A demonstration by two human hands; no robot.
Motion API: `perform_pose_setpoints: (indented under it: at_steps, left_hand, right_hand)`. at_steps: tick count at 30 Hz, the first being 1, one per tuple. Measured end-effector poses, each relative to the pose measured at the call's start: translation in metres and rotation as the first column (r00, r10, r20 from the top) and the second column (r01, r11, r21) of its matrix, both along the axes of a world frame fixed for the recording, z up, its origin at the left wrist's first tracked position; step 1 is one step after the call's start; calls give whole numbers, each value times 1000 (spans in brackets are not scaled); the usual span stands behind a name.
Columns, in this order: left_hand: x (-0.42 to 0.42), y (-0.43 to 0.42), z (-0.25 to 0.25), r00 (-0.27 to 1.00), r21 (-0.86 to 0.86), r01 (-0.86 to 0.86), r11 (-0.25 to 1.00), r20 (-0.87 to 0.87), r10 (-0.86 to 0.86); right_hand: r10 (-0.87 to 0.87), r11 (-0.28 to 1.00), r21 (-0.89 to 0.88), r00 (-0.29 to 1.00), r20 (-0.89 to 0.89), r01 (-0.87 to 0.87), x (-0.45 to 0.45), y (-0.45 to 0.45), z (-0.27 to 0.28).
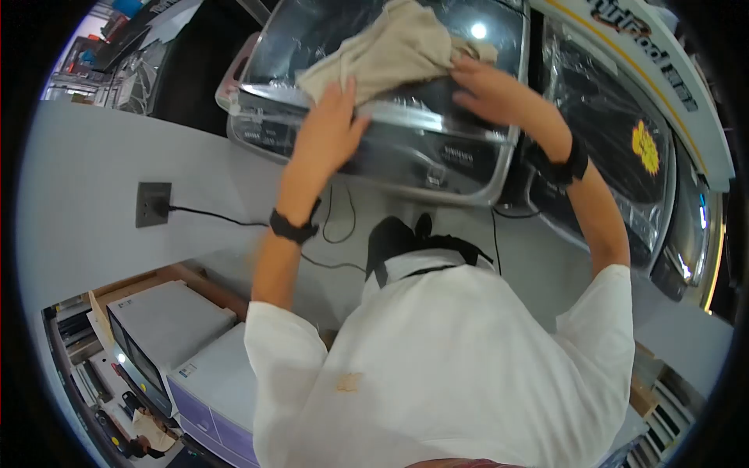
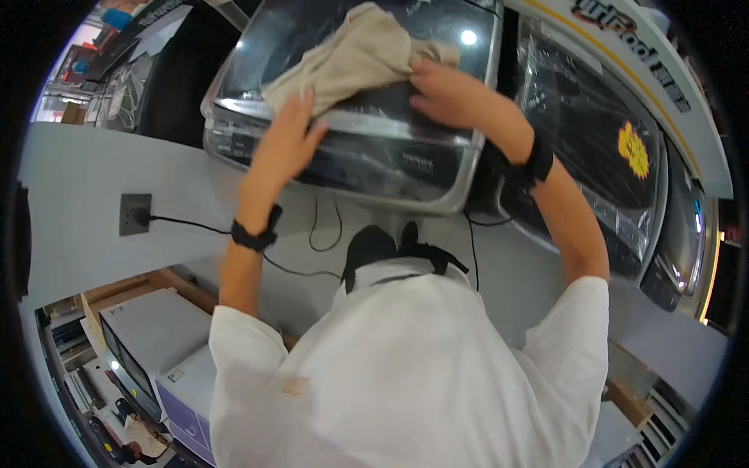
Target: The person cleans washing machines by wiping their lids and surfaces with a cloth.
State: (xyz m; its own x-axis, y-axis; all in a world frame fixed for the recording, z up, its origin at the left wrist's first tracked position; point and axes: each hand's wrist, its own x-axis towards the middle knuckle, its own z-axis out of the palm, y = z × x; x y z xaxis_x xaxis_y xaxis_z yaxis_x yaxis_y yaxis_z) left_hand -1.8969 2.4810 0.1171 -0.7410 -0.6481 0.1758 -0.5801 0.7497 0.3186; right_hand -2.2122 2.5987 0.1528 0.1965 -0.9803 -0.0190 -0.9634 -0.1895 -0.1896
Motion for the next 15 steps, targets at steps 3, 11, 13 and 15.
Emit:
perform_pose_setpoints:
  at_steps: [3, 11, 13, 15]
  left_hand:
    - [18, 6, -1, 995, -52, 70, 996, -71, -73]
    - [-16, -74, 56, 979, 196, 181, 964, 57, -195]
    - [-26, -105, 45, 979, 199, 205, 958, -57, -197]
    - [-22, -137, 19, 968, 115, 247, 962, -71, -240]
  right_hand:
    - [7, 993, 113, 992, 125, -21, 3, -2, 17]
    - [228, 974, -59, 931, 285, -220, -27, -109, 1]
    - [281, 959, -98, 924, 258, -265, -19, -140, -1]
    - [292, 956, -59, 931, 218, -286, 4, -154, 4]
